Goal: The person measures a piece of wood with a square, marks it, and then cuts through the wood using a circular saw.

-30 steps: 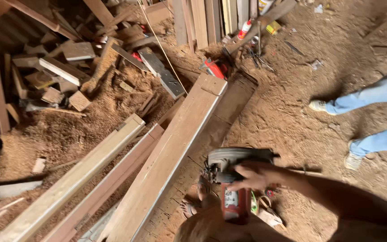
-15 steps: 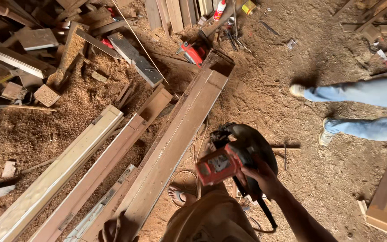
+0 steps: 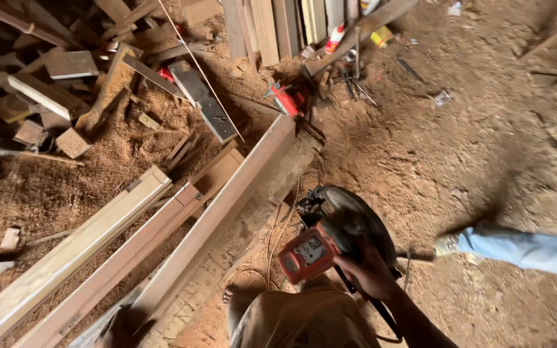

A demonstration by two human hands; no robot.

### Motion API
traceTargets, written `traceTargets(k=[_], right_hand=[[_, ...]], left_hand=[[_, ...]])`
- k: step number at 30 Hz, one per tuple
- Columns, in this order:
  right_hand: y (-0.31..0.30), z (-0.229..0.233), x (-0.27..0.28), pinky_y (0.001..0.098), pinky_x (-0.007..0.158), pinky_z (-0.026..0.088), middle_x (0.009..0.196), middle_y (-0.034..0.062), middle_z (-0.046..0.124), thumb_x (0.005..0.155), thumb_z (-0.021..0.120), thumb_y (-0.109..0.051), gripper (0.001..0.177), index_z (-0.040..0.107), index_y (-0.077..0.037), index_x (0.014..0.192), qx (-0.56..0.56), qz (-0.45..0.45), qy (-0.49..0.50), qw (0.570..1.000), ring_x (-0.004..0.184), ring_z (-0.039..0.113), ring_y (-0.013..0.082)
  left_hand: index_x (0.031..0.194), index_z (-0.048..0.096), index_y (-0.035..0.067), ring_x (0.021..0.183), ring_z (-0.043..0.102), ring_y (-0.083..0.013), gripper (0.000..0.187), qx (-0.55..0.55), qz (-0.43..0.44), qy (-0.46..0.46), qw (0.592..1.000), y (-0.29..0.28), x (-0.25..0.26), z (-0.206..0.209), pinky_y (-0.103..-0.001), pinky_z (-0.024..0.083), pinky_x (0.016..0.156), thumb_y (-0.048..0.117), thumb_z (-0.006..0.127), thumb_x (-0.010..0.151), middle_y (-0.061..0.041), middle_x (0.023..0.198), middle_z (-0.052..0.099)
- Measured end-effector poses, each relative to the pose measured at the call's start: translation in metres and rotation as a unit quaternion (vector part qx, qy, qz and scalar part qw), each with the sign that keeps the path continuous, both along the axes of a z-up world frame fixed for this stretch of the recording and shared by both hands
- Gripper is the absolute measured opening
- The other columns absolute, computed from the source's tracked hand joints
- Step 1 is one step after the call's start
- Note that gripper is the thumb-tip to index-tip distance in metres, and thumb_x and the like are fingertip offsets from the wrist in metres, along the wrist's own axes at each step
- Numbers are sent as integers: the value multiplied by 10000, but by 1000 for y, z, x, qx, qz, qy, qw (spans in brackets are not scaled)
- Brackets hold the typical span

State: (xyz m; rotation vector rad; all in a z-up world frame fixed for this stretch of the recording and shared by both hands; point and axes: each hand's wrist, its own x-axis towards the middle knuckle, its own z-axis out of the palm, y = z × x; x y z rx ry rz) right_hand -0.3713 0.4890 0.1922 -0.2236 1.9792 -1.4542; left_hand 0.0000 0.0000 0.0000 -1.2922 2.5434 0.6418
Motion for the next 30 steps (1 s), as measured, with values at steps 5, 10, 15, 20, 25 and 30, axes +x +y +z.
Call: traceTargets(k=[5,10,15,20,25,30], right_hand=[[19,-19,-65,313,544,442,537,-8,536,803,768,-335,295,683,-123,991,91,40,16,995,487,501,118],[17,-12,-97,313,478,412,545,-6,556,790,728,-392,362,678,-87,978,46,88,-4,995,467,506,130],[19,-11,-106,321,577,465,570,2,582,759,787,-329,322,722,-116,992,86,60,13,994,532,532,133],[32,4,-96,306,530,502,566,40,619,791,806,-175,181,709,-74,906,89,-19,-41,995,505,590,135],[37,5,-95,295,489,489,509,36,604,823,780,-95,90,703,-52,801,75,-11,33,997,459,557,128],[43,19,-118,296,552,517,499,25,600,857,705,-108,73,703,-62,800,63,21,68,995,477,579,128]], left_hand=[[1190,707,320,1062,735,-269,711,-146,-26,24,989,52,-51,30,-434,592,933,705,774,597,21,1149,767],[1234,666,318,1124,717,-295,737,-119,5,-46,992,54,-65,56,-453,575,965,719,748,620,30,1272,742],[1356,654,418,811,784,-246,802,-188,-43,-16,981,78,-58,62,-457,651,683,757,702,630,15,1149,795],[1519,495,235,1346,616,-259,1052,-243,-179,34,953,120,-48,48,-456,561,1069,581,814,578,-25,1529,573],[1635,253,285,1565,313,-351,1452,-182,-209,19,961,130,-57,26,-619,330,1199,520,901,356,-59,1723,286],[1490,418,327,1265,458,-447,1059,-107,-199,106,968,136,-107,37,-630,370,1126,248,784,499,-109,1459,448]])
